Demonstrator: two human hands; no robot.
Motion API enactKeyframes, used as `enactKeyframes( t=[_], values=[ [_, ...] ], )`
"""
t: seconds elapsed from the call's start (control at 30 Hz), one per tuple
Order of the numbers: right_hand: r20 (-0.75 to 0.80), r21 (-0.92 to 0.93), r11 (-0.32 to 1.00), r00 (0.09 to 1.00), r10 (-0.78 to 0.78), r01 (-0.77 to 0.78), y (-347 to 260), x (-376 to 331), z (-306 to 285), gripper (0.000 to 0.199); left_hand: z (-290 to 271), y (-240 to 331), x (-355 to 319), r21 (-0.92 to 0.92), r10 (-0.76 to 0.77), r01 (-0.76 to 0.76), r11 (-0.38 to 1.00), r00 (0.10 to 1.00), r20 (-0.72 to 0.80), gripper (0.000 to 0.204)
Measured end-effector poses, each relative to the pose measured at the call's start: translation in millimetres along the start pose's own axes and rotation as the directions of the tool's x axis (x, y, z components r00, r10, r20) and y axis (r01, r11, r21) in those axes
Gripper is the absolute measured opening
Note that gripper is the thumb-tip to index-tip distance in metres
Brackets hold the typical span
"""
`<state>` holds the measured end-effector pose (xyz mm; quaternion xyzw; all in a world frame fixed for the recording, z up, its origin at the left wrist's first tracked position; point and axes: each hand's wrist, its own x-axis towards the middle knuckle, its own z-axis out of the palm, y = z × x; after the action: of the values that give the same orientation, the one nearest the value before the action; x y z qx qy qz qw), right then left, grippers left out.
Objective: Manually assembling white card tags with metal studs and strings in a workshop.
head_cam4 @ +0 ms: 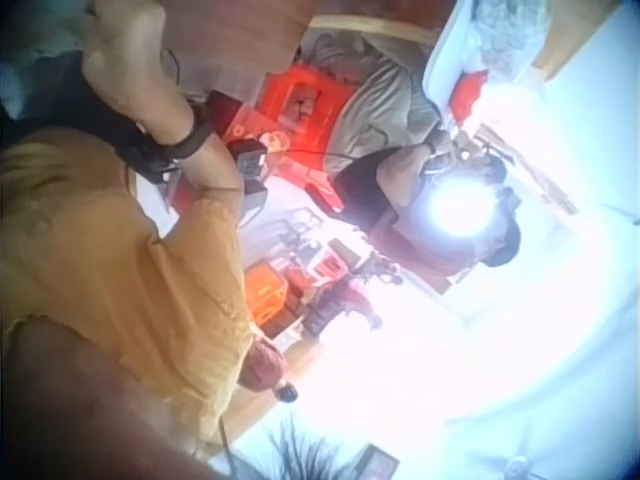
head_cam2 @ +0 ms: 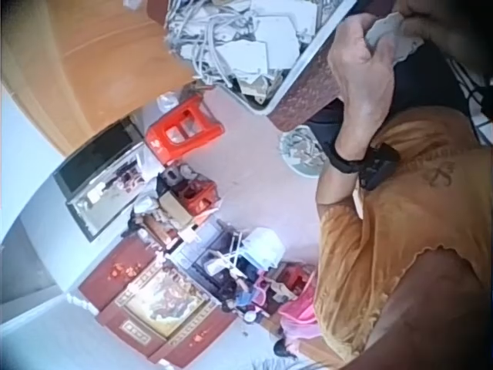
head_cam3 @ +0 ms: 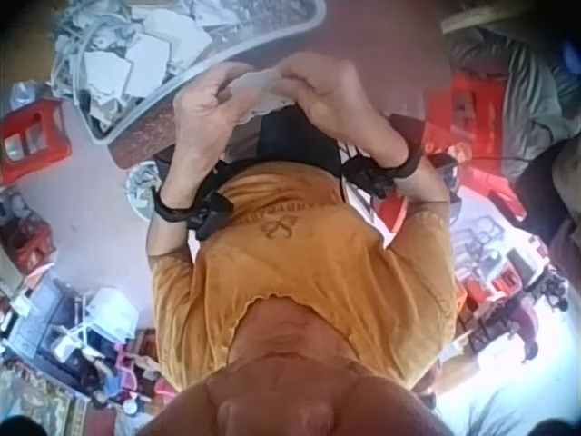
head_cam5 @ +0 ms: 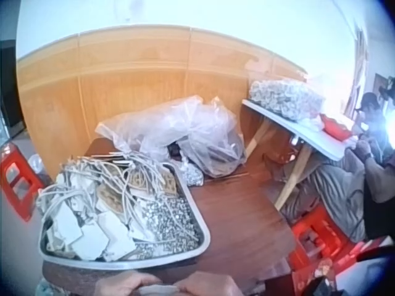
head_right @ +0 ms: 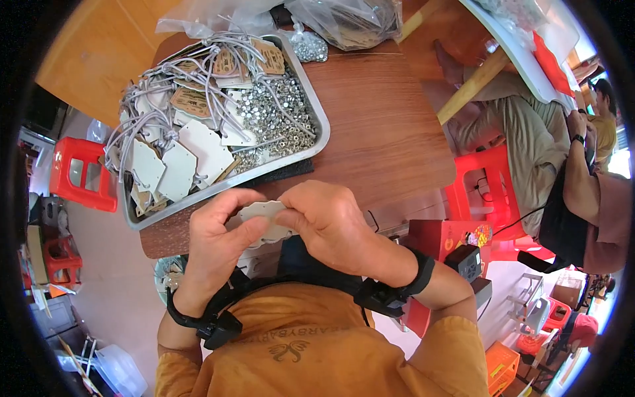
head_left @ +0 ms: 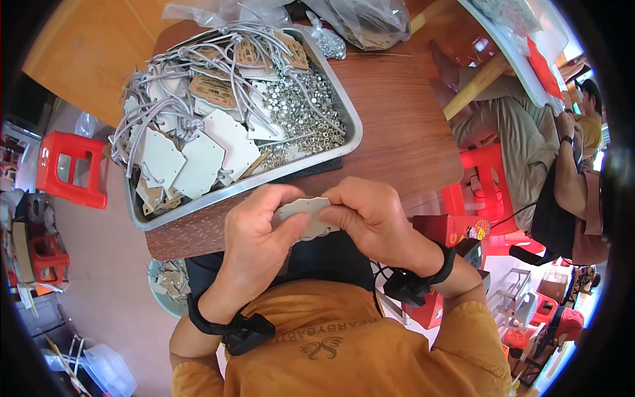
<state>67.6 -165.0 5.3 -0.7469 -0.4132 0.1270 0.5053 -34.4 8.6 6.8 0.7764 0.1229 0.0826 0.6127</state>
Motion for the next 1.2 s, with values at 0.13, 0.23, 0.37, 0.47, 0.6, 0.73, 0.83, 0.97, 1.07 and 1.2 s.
enactKeyframes(
  t=[0.13, 0.23, 0.37, 0.47, 0.6, 0.73, 0.83, 0.97, 1.07, 1.2],
  values=[
    [-0.068, -0.111, 0.987, 0.990, -0.125, 0.117, 7.1, -1.4, 7.1, 0.013, 4.1, 3.2, -1.7, -0.008, -0.090, 0.091, 0.996, 0.995, 0.038, 0.016],
    [-0.061, -0.170, 0.971, 0.982, -0.179, 0.166, 11.2, -0.6, 3.9, 0.014, 8.1, 2.3, -5.3, -0.045, -0.098, 0.100, 0.994, 0.994, 0.040, 0.015],
    [-0.082, -0.271, 0.945, 0.973, -0.214, 0.185, 6.2, 16.3, -26.7, 0.013, 14.0, -17.6, -1.5, 0.134, 0.134, -0.128, 0.983, 0.991, -0.030, 0.014],
    [-0.117, -0.366, 0.916, 0.968, -0.223, 0.167, 9.8, 45.3, -40.5, 0.010, 15.3, -21.1, 3.9, 0.291, 0.224, -0.207, 0.934, 0.974, -0.028, 0.013],
    [0.061, -0.450, 0.848, 0.957, -0.285, 0.281, 26.5, 79.7, -38.2, 0.009, 17.4, -23.9, 9.7, 0.301, 0.230, -0.214, 0.929, 0.973, -0.016, 0.013],
    [0.282, -0.467, 0.780, 0.906, -0.316, 0.417, 32.5, 96.4, -31.7, 0.011, 19.3, -30.4, 9.8, 0.323, 0.301, -0.285, 0.902, 0.954, 0.000, 0.015],
    [0.345, -0.468, 0.720, 0.856, -0.386, 0.513, 29.2, 107.2, -26.0, 0.010, 18.6, -32.7, 10.0, 0.319, 0.314, -0.297, 0.900, 0.949, -0.003, 0.016],
    [0.451, -0.459, 0.648, 0.788, -0.420, 0.608, 34.4, 118.1, -22.7, 0.009, 18.8, -31.4, 10.3, 0.321, 0.331, -0.310, 0.895, 0.944, -0.009, 0.017],
    [0.482, -0.430, 0.607, 0.738, -0.471, 0.669, 37.9, 121.3, -22.7, 0.007, 19.0, -31.0, 9.8, 0.334, 0.320, -0.300, 0.893, 0.948, -0.003, 0.017],
    [0.510, -0.416, 0.607, 0.726, -0.461, 0.677, 43.1, 124.3, -23.6, 0.006, 18.4, -31.5, 10.9, 0.313, 0.300, -0.289, 0.905, 0.954, 0.013, 0.017]
  ],
)
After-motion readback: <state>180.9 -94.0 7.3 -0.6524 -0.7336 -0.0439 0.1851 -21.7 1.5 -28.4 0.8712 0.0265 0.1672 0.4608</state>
